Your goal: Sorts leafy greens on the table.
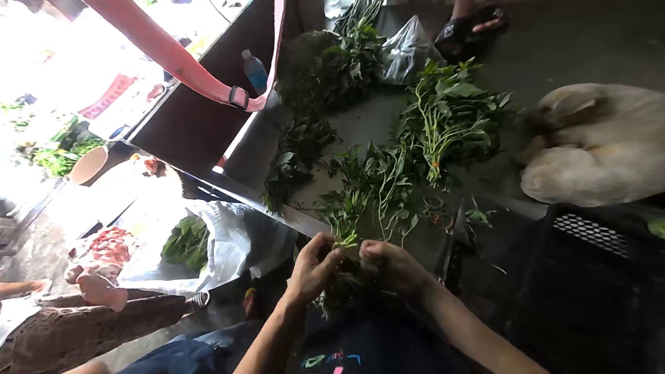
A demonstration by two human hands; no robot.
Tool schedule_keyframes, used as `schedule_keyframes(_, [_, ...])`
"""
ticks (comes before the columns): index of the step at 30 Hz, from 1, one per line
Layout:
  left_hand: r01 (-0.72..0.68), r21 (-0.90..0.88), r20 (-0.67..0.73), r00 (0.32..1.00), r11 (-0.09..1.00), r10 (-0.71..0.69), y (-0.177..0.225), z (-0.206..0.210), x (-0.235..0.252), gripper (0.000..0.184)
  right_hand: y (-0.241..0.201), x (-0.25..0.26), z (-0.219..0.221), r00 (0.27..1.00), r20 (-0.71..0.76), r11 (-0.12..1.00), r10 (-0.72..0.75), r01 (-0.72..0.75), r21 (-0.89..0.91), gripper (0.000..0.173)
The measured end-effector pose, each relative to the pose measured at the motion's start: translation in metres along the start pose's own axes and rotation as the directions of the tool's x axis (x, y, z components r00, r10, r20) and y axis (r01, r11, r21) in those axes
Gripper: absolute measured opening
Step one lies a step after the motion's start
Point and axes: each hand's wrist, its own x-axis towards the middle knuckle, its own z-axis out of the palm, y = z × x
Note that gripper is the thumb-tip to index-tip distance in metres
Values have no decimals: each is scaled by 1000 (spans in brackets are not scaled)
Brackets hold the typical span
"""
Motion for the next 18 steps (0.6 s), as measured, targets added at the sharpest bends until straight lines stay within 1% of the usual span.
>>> schedule_keyframes(2, [-8,-25,90,996,1000,10,-2,0,-2,24,-4,5,4,993,-107,992,60,-47,118,24])
schedule_keyframes(3, [-9,-19,126,992,1000,12,-2,0,-2,24,-9,6,9,983,-159,987,87,-64,150,27])
schedule_keyframes(5, [-28,26,175,984,999,24,-3,-4,-3,25,-21,9,15,967,-226,983,120,-85,161,27])
schedule_keyframes(7, [-44,114,187,982,993,22,-3,-8,-2,25,-33,8,20,963,-247,988,106,-74,135,24])
schedule_keyframes(9, [-32,235,153,988,971,-4,0,-10,-2,22,-44,3,24,977,-199,994,78,-61,91,23])
schedule_keyframes(12, [5,470,60,998,883,-37,8,-7,-1,21,-57,-7,23,999,-8,997,46,-45,57,33])
schedule_keyframes(14, [37,591,20,998,806,-61,15,0,0,24,-62,-13,26,999,43,998,25,-23,-59,44])
schedule_keyframes(16, [48,672,-4,998,739,-62,18,8,1,25,-63,-17,33,1000,31,971,1,7,-239,51])
schedule_keyframes(17, [52,699,-14,998,713,-60,18,11,2,24,-63,-19,37,1000,27,934,-9,18,-357,53])
schedule_keyframes(18, [57,723,-21,998,689,-60,16,14,3,24,-62,-21,40,999,28,871,-19,30,-491,53])
